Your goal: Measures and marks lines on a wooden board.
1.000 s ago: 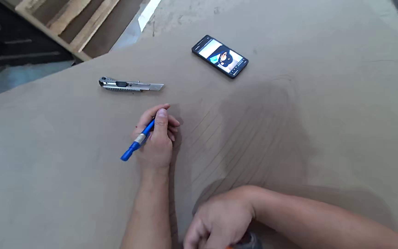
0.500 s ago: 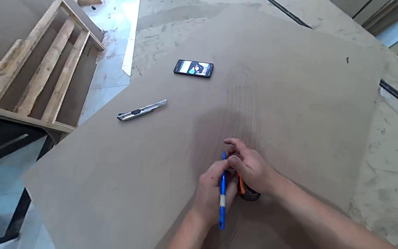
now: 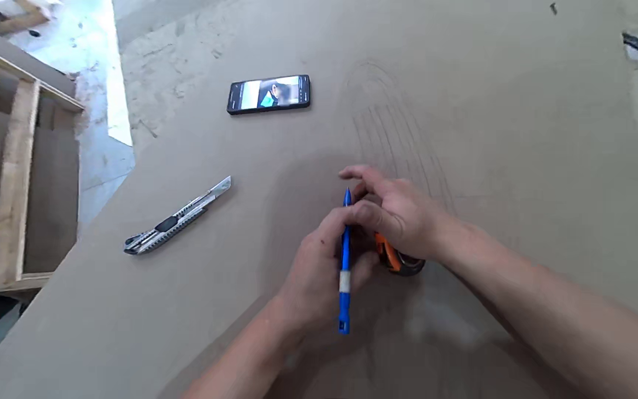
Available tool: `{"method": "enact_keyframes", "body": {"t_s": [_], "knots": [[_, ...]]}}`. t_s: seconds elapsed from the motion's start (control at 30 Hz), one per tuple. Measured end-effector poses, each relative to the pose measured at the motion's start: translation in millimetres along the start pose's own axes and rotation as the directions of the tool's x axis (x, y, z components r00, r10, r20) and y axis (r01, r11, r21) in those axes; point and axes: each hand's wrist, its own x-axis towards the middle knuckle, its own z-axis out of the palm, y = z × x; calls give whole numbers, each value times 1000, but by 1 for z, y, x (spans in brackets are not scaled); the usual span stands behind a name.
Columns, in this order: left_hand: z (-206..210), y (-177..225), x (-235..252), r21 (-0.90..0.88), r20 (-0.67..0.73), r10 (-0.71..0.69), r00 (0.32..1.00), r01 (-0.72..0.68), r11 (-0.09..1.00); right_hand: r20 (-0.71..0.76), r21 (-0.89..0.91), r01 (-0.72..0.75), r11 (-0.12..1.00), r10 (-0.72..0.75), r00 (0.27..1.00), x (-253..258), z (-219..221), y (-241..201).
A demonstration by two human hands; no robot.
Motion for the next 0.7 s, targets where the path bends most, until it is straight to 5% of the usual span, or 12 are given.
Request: {"method": "enact_keyframes", "body": {"t_s": [0.3,0.47,0.6,0.7], "knots": [[-46,-21,40,-22,59,177,982,-176,984,-148,-82,22,996,-34,988,40,18,-10],[-60,-24,38,-9,162,96,982,-96,995,-117,-129,70,989,-85,989,41,25,-14],[-94,-41,67,-23,45,149,988,-148,989,-43,-269,43,962,-57,997,59,-9,-2],[-116,-68,111,128,-43,166,985,-160,979,17,-406,43,913,-40,999,94,-49,17]]}}
